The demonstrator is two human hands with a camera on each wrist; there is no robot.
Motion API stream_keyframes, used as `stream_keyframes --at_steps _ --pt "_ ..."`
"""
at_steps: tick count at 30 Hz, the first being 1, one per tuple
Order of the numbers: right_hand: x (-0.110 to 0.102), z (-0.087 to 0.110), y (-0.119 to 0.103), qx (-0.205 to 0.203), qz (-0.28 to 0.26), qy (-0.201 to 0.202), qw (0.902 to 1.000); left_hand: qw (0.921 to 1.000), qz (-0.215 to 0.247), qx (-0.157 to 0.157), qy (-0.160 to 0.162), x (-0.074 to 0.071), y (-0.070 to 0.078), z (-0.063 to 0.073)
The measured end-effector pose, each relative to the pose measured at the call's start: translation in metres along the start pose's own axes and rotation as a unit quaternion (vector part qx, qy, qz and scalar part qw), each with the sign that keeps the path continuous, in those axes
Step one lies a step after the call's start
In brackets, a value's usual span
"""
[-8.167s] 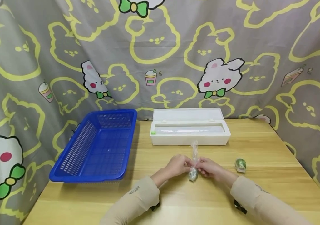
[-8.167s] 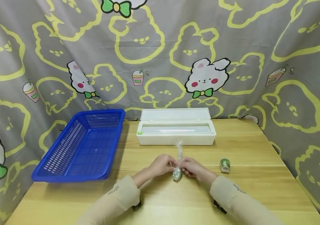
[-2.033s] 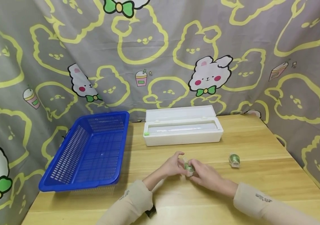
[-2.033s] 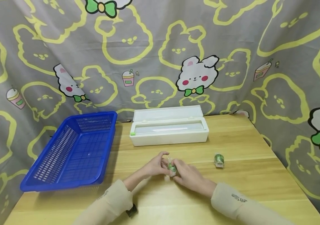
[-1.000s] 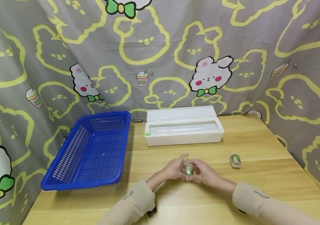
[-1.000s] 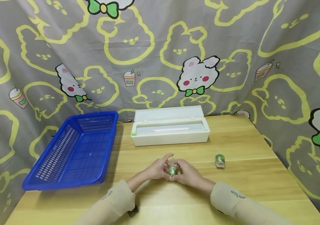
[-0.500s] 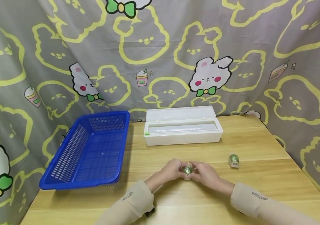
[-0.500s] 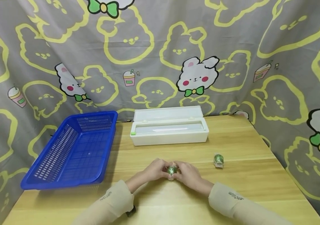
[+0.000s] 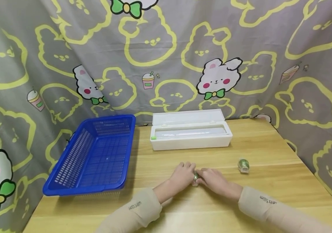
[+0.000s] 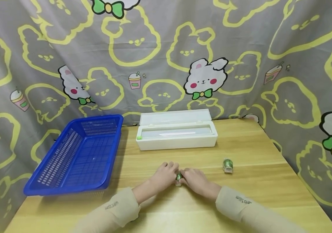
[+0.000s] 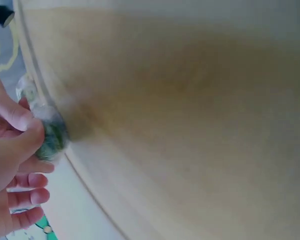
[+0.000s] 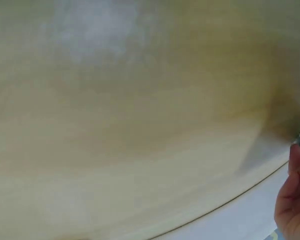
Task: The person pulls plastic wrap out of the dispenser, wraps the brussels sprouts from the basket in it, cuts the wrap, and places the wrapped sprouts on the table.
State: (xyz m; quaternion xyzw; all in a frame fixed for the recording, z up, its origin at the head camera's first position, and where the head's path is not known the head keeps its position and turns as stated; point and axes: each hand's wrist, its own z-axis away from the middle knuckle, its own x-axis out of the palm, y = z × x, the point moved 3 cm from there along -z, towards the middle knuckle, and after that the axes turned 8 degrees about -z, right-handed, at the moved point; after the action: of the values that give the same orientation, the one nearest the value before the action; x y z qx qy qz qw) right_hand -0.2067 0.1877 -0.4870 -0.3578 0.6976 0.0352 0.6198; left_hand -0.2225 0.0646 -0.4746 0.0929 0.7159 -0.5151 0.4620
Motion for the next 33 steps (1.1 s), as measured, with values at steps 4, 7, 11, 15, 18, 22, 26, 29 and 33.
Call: stream_keyframes --at_steps 4,7,11,15,18,22,26,29,33 --pt "-0.002 0.001 -0.001 -0.024 0.044 -0.008 0.9987 0.994 -0.097 0.03 0.041 -0.006 0.005 -0.001" --pt "-0.001 0.002 -0.001 -0.054 0.089 -0.016 0.9945 0.9907 -0.119 0.036 0.055 -0.006 0.007 0.0" --pt "-0.001 0.0 0.001 -0.062 0.084 -0.041 0.9937 0.9965 -0.062 0.035 0.045 -0.001 0.002 -0.002" --pt "-0.004 -0.001 0.006 -0.024 -0.01 -0.069 0.9972 0.9942 0.106 0.013 0.01 0.008 -0.006 -0.005" --pt "-0.005 0.001 0.011 0.004 -0.089 -0.079 0.9929 0.9675 0.252 -0.014 -0.013 0.014 -0.01 -0.005" --pt "-0.004 0.003 0.015 0.028 -0.158 -0.091 0.9828 0.9334 0.356 -0.032 -0.033 0.019 -0.013 -0.001" --pt "-0.004 0.002 0.013 0.045 -0.162 -0.095 0.9812 0.9211 0.382 -0.044 -0.061 0.02 -0.021 0.007" --pt "-0.003 0.0 0.01 0.053 -0.149 -0.098 0.9825 0.9126 0.397 -0.05 -0.085 0.022 -0.028 0.016" --pt "0.0 -0.002 0.007 0.044 -0.119 -0.097 0.9871 0.9021 0.415 -0.048 -0.109 0.023 -0.035 0.032"
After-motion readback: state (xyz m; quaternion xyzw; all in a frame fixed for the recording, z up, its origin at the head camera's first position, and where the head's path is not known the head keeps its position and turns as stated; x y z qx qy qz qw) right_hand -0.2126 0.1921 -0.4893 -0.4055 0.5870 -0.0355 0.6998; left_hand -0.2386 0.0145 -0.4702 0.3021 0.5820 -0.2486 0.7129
